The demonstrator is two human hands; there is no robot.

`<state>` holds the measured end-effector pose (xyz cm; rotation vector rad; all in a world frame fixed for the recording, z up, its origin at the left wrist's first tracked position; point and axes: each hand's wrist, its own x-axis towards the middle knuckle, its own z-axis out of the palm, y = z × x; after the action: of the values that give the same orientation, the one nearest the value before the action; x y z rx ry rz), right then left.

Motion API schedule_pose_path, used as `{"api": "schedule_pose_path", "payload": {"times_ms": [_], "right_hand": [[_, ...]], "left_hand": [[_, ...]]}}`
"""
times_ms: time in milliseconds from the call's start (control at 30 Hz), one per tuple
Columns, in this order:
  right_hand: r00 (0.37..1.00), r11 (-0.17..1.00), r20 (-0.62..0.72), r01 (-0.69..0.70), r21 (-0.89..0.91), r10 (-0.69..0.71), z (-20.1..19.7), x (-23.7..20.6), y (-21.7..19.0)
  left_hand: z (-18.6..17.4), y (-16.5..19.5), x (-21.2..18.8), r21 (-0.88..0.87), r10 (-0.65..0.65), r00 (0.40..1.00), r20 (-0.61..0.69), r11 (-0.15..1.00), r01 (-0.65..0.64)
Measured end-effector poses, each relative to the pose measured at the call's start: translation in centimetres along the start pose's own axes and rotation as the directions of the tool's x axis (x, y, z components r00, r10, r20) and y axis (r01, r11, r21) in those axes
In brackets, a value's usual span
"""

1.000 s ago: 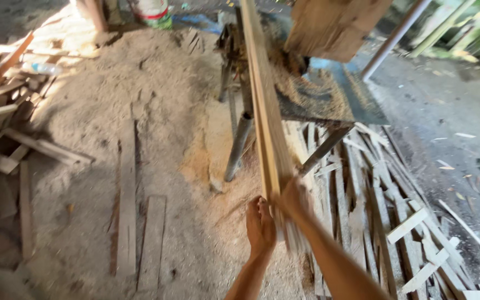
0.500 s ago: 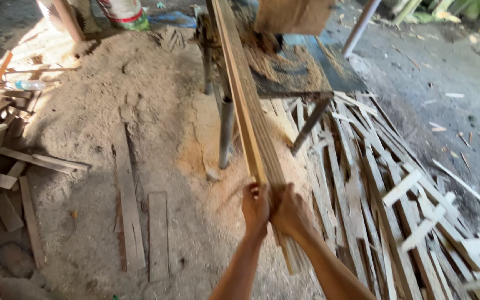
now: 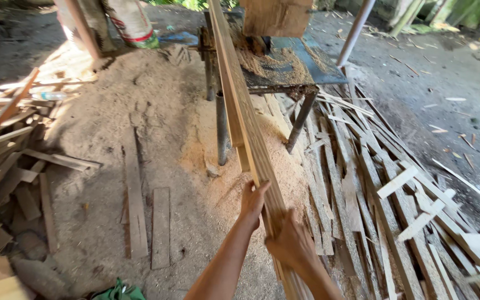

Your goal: The person feeds long wooden boards one at a time through a stationary planing machine, guiding each board by hand as it is surfaced. The person then carries the planed boards to a pile and stacks them with other finished boards on a rack.

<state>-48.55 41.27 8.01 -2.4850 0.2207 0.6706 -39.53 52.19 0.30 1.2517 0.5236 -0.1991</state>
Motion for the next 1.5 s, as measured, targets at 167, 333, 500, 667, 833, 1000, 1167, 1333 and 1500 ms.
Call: {"api": "schedule_pose_path", "payload": {"times_ms": [167, 333, 500, 667, 833, 1000, 1167, 1333, 1500], "right_hand": [[0.992, 0.991, -0.033, 0.118, -0.070, -0.121, 1.2, -5.4, 8.4], [0.986, 0.995, 0.149, -0.087, 0.040, 0.080, 2.7, -4.9, 14.9], [0.975, 0.673, 0.194, -0.214, 0.708, 0.107, 2.8, -0.2, 16.0], [0.956, 0.852, 0.221, -0.273, 0.446, 0.191, 4.8, 3.7, 15.9], [0.994, 0.911, 0.083, -0.098, 0.401, 0.071, 6.9, 5.1, 21.9], [0.978, 0.800, 0.190, -0.178, 0.573, 0.082, 5.4, 5.2, 26.0], [0.959, 0.843, 0.228, -0.259, 0.471, 0.167, 5.6, 3.2, 27.3], [0.961, 0.901, 0.257, -0.195, 0.388, 0.097, 8.5, 2.5, 32.1], [0.994, 0.930, 0.061, 0.059, 0.363, -0.087, 10.2, 1.2, 37.4]], "left_hand": [[1.6, -2.2, 0.0, -0.137, 0.048, 0.996, 0.075, 0.990, -0.037], [3.2, -5.4, 1.2, -0.190, -0.048, 0.999, 0.016, 0.981, 0.050], [4.2, -6.6, -0.4, -0.267, 0.010, 1.000, 0.008, 0.964, -0.007], [4.5, -5.7, -3.4, -0.132, -0.059, 0.995, -0.077, 0.990, 0.049], [6.3, -7.1, -5.2, 0.073, -0.047, 0.990, -0.130, 0.996, 0.057], [8.9, -8.5, -5.8, 0.048, -0.062, 0.998, -0.015, 0.997, 0.063], [8.8, -6.1, -3.1, -0.172, -0.074, 0.992, 0.101, 0.981, 0.091], [8.5, -3.3, -1.9, 0.249, -0.045, 0.995, -0.086, 0.966, 0.065], [10.1, -3.5, -3.9, 0.246, -0.097, 0.991, -0.089, 0.962, 0.117]]}}
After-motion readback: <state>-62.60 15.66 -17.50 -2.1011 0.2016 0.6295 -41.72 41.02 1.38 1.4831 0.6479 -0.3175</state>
